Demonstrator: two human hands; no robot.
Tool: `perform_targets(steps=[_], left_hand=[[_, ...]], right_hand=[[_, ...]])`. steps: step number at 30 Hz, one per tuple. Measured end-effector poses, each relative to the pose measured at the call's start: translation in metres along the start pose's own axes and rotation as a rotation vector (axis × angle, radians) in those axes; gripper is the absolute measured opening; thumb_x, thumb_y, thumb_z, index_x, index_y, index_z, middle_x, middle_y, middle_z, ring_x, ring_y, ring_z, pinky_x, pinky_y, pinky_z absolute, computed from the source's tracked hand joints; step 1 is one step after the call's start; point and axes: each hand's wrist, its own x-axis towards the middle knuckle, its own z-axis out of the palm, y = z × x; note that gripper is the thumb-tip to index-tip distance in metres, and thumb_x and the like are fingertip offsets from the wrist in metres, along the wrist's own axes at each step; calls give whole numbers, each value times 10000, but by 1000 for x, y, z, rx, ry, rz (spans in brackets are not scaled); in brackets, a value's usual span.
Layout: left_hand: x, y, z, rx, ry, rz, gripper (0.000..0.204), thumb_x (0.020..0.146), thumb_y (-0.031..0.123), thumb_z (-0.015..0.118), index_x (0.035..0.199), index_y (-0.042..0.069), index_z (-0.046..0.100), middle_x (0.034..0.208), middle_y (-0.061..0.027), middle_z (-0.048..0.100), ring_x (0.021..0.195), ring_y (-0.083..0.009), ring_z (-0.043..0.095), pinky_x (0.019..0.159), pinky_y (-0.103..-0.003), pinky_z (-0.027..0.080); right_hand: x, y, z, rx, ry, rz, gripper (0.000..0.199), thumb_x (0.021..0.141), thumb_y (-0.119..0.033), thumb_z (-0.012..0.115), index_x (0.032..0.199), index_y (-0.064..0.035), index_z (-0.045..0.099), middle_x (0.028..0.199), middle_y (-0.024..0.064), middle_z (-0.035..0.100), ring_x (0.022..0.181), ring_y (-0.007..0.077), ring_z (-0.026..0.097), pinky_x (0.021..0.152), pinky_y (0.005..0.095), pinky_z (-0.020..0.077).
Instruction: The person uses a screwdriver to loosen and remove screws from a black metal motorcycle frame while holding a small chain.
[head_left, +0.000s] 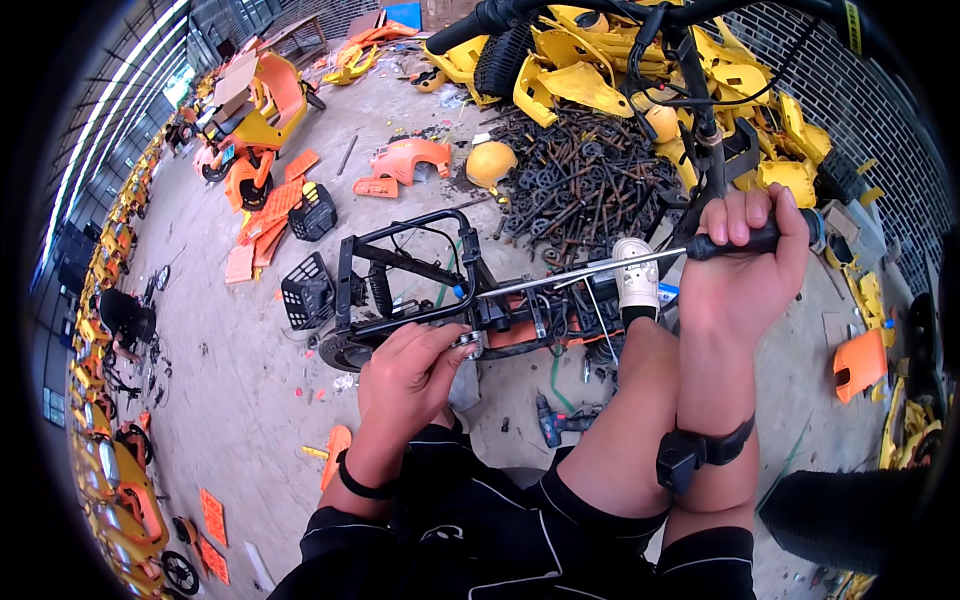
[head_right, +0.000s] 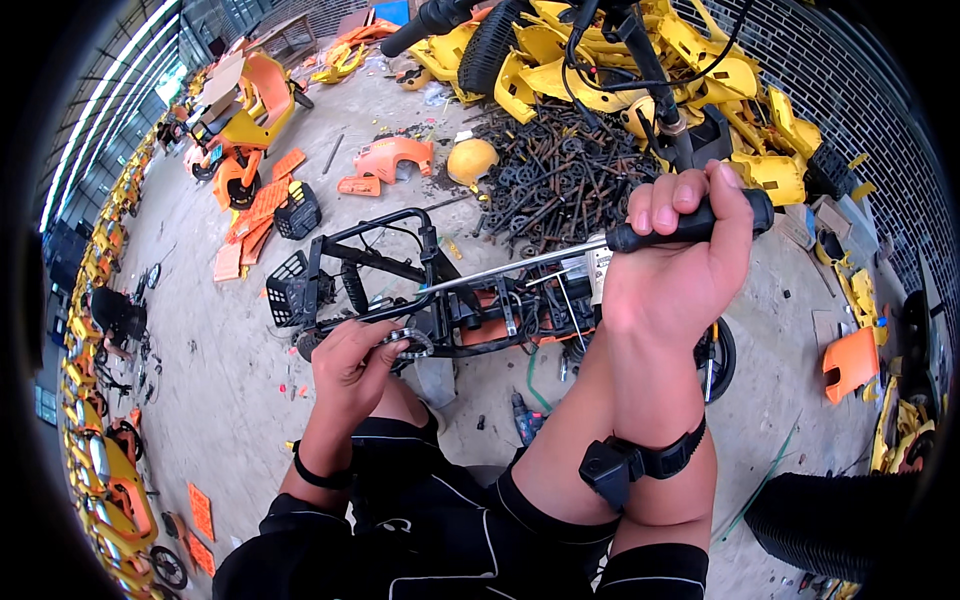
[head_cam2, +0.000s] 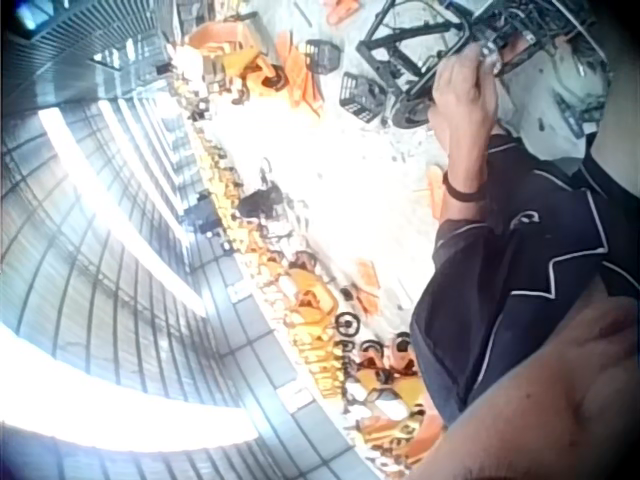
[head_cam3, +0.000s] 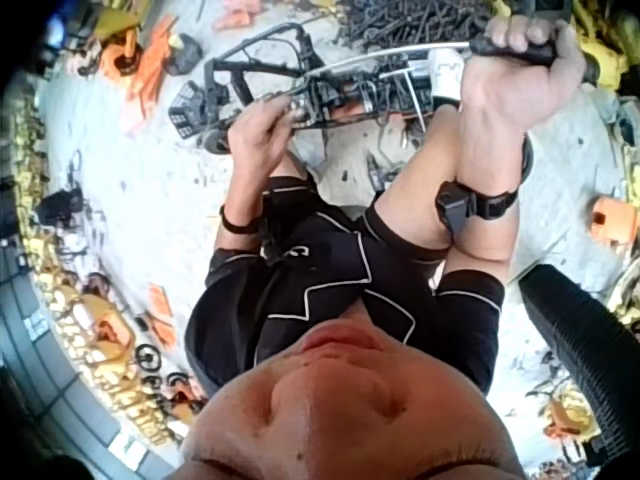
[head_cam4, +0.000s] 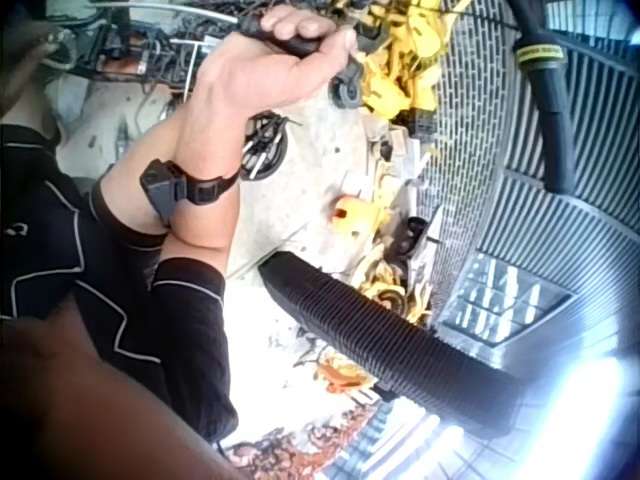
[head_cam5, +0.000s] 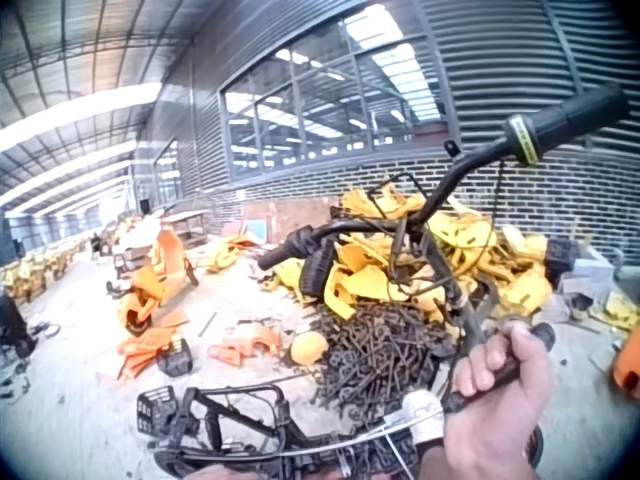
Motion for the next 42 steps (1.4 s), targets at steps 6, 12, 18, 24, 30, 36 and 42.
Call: perform_targets(steps=[6,12,18,24,30,36,42], left_hand=[[1,2,-2,-10,16,-23,190,774,17,792,948,29,713,697,-63,626,595,-189,539,550,-290,421],[-3,-1,-3,-54,-4,-165,157,811,109,779,950,66,723,724,-72,637,652,-229,597,589,-321,471],[-4,0,-1,-119,-2,-259,149,826,124,776,953,59,731,765,-72,672,669,-209,618,601,-300,482],[-6,-4,0,-144,19,-219,150,823,15,764,965,-9,724,777,-67,681,634,-109,559,566,-240,424],[-8,-4,3,-198,63,-239,152,833,0,750,978,-26,712,782,-66,668,664,-105,571,594,-237,441],[-11,-8,8,-242,84,-249,154,828,7,751,977,-14,717,805,-76,684,686,-134,594,622,-249,464],[-11,-12,12,-248,109,-192,152,808,40,771,952,16,730,716,-74,650,618,-184,567,588,-288,450]], right_hand=[[2,-2,-2,87,-16,63,126,966,-175,550,933,-54,563,699,-3,480,584,105,420,550,275,360],[1,-7,-3,147,-40,115,137,962,-173,557,954,-39,577,693,0,480,577,105,418,539,273,359],[-1,-1,-2,122,-40,154,145,967,-182,558,960,-40,586,689,-1,480,572,102,416,534,274,360],[-2,3,-1,92,-32,118,146,973,-186,549,958,-46,587,693,0,479,581,102,420,535,270,360],[-6,6,2,81,20,100,204,1007,-243,541,967,-47,581,716,6,477,597,107,417,552,271,363],[-13,9,10,156,-52,75,261,1026,-268,525,982,-16,572,730,19,467,597,99,401,550,245,355],[-5,9,-2,241,-250,181,309,1046,-333,478,1036,-45,591,713,12,490,553,99,418,507,255,353]])
